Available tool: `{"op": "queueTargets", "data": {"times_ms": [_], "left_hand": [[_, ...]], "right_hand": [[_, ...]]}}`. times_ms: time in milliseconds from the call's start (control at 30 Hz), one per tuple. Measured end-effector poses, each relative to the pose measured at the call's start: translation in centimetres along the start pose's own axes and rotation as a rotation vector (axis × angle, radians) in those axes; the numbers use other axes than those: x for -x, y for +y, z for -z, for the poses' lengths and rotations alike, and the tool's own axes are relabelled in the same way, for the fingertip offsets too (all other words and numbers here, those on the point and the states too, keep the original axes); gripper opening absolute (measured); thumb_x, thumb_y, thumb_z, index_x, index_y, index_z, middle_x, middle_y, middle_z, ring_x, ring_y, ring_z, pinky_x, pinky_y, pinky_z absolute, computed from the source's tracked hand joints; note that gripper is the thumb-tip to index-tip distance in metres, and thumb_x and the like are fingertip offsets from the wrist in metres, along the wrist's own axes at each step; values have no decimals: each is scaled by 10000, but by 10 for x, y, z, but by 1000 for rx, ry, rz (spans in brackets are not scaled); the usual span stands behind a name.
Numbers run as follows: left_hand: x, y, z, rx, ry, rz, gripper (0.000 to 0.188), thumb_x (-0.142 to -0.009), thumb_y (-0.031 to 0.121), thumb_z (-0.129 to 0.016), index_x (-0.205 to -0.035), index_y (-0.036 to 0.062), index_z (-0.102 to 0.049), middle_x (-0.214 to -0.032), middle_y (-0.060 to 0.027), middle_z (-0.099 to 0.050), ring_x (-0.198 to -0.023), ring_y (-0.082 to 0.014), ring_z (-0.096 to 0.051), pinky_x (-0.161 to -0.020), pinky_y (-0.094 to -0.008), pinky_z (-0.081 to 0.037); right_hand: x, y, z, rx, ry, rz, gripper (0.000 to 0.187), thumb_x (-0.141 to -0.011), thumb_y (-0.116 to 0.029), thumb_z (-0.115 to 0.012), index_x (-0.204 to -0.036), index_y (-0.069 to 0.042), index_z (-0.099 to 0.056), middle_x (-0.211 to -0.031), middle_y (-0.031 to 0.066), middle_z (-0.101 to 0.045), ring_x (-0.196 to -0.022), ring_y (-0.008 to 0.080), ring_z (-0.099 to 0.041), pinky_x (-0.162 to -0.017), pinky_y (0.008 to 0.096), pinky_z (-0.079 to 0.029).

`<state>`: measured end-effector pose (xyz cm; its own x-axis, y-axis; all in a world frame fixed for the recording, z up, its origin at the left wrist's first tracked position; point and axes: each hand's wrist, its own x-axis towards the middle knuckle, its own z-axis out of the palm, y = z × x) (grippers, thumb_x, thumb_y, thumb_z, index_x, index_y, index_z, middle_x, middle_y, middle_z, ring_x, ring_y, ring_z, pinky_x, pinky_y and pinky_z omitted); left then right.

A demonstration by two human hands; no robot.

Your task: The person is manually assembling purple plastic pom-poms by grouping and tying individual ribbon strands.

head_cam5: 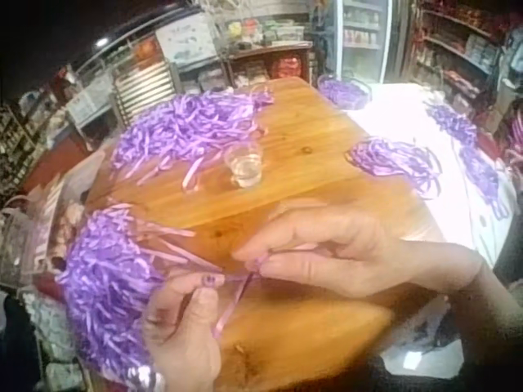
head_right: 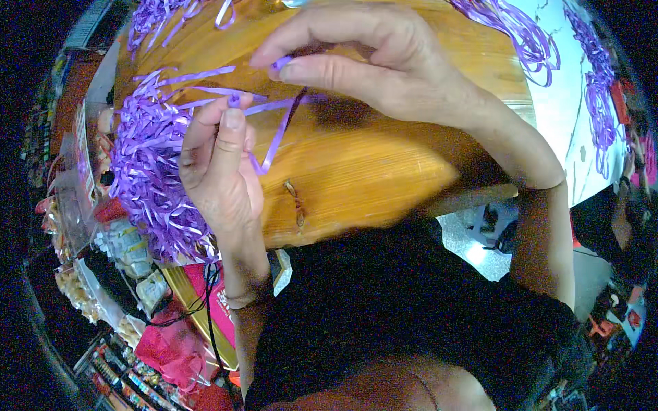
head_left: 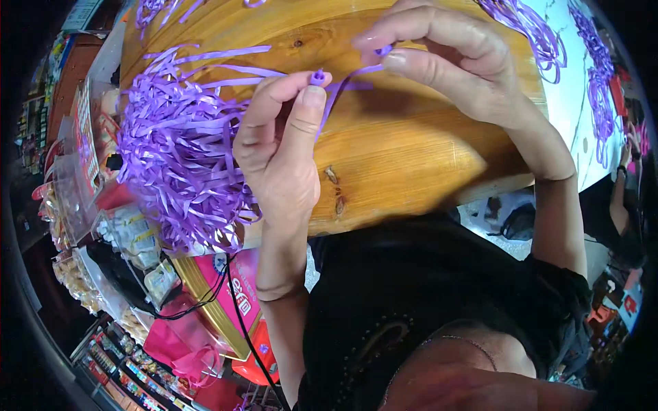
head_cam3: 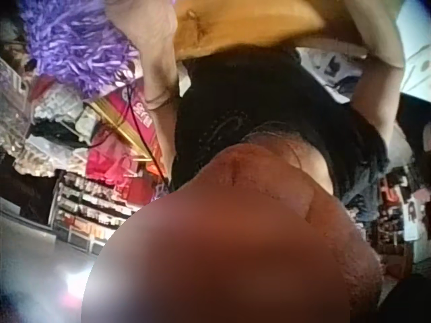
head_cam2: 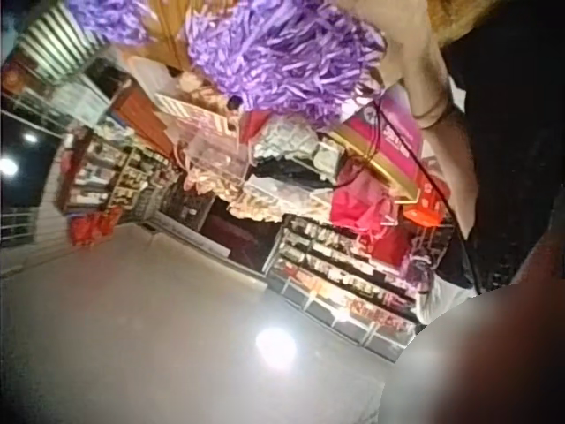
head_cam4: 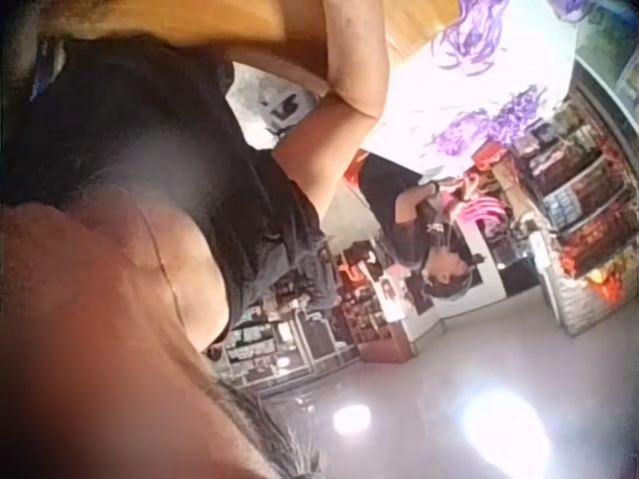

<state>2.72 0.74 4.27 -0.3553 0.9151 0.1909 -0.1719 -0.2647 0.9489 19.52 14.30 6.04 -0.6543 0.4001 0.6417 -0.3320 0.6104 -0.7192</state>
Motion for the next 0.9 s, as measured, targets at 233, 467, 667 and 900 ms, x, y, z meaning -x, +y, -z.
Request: {"op": "queueTargets", "data": {"times_ms": [233, 467, 667, 900], "left_hand": [[4, -20, 13, -161, 36, -103, 109, -846, -12, -647, -953, 11, -640, -852, 4, -538, -739, -66, -483, -672, -190, -389], [-3, -21, 11, -393, -23, -228, 105, -840, 18, -669, -942, 18, -643, -841, 3, -524, -701, -62, -464, -606, -184, -373], [-2, -25, 9, -411, -9, -280, 112, -830, 19, -681, -939, 12, -658, -817, 2, -520, -668, -64, -452, -561, -189, -350], [0, -24, 8, -422, 19, -278, 116, -823, 19, -687, -936, 6, -664, -788, -1, -519, -645, -66, -451, -543, -193, -343]], "right_hand": [[11, -26, -27, -259, 98, -575, 248, -840, 5, -664, -1085, 24, -636, -987, 108, -664, -925, 147, -635, -786, 249, -501], [3, 39, -20, -1, -79, 339, 202, -812, 6, -690, -1012, 17, -671, -925, 105, -679, -858, 178, -645, -735, 263, -505], [3, 3, -25, 45, -29, -224, 198, -798, 17, -694, -995, 18, -678, -910, 121, -669, -814, 213, -637, -715, 286, -503], [4, -19, -26, 93, 25, -254, 209, -783, 19, -705, -991, 23, -680, -908, 131, -666, -825, 203, -642, -716, 266, -510]]}}
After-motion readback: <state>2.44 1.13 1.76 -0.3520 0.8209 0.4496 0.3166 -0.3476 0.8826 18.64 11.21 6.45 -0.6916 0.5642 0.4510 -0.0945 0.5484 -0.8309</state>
